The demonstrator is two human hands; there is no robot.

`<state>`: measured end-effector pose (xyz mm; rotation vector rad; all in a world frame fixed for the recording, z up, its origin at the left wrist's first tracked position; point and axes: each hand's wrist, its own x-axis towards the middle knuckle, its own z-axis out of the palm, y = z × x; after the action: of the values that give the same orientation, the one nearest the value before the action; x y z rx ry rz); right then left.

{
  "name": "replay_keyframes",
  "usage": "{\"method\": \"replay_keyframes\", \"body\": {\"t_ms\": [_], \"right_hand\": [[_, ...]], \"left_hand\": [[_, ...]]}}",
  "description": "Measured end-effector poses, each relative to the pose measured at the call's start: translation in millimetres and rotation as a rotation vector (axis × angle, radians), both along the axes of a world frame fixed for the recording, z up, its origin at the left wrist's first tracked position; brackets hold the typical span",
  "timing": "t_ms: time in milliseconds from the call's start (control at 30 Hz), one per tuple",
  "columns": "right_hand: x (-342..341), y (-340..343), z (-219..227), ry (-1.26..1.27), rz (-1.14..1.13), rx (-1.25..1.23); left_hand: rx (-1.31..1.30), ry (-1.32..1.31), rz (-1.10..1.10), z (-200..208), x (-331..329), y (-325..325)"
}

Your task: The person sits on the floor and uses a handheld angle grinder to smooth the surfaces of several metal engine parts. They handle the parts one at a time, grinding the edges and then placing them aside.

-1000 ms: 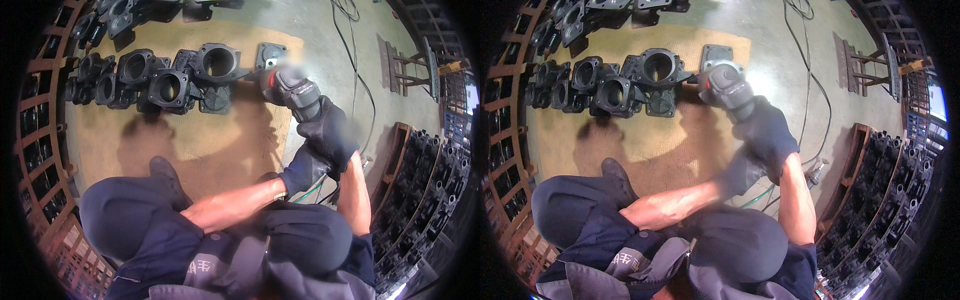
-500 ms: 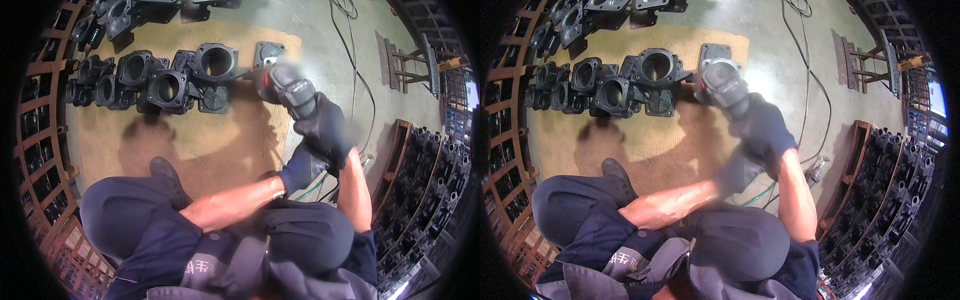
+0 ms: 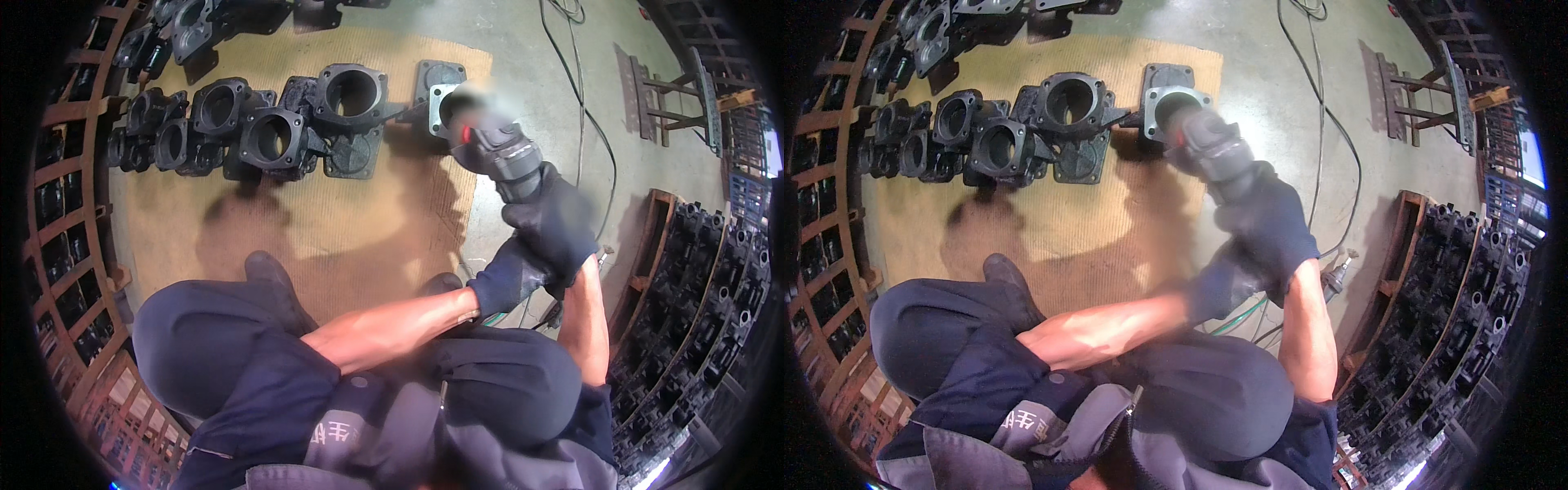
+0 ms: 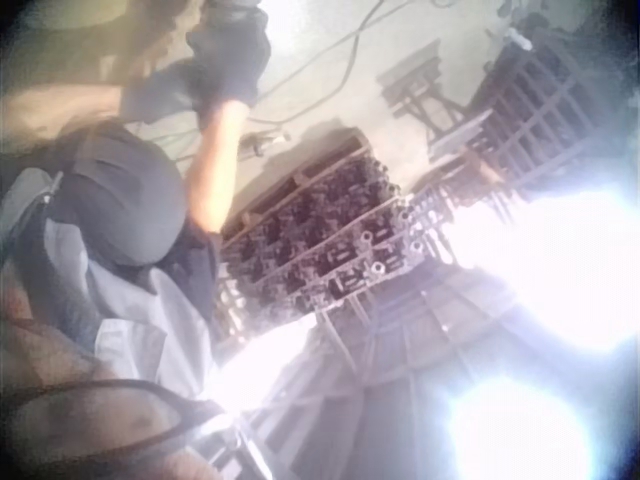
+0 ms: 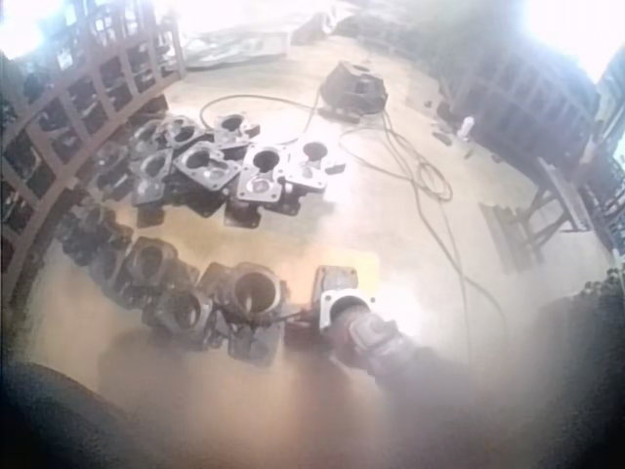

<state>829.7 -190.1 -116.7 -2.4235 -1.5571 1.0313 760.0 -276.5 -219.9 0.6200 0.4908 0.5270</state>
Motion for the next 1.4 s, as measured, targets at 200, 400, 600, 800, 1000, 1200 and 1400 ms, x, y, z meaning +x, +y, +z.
{"method": "replay_keyframes", "body": {"t_ms": [200, 400, 600, 800, 1000, 1200, 1400], "right_hand": [[-28, 6, 9, 0.009, 0.081, -0.074], [6, -19, 6, 0.110, -0.053, -0.078], [16, -45, 9, 0.146, -0.144, -0.076], [8, -48, 18, 0.161, -0.197, -0.075], [-6, -14, 38, 0.051, -0.137, -0.099], [10, -17, 7, 0.085, -0.106, -0.069], [14, -10, 35, 0.001, -0.191, -0.095]], "left_hand": [[-0.100, -0.029, 0.089, 0, -19, -7], [-0.370, -0.269, 0.155, -12, 32, -38], [-0.417, -0.198, -0.069, 16, 20, -38], [-1.014, -0.727, 0.152, -12, 34, -58], [-0.321, -0.581, 0.277, -29, 39, -48], [-0.295, -0.281, 0.174, -33, 42, -34], [-0.339, -0.309, 0.076, -8, 60, -24]]}}
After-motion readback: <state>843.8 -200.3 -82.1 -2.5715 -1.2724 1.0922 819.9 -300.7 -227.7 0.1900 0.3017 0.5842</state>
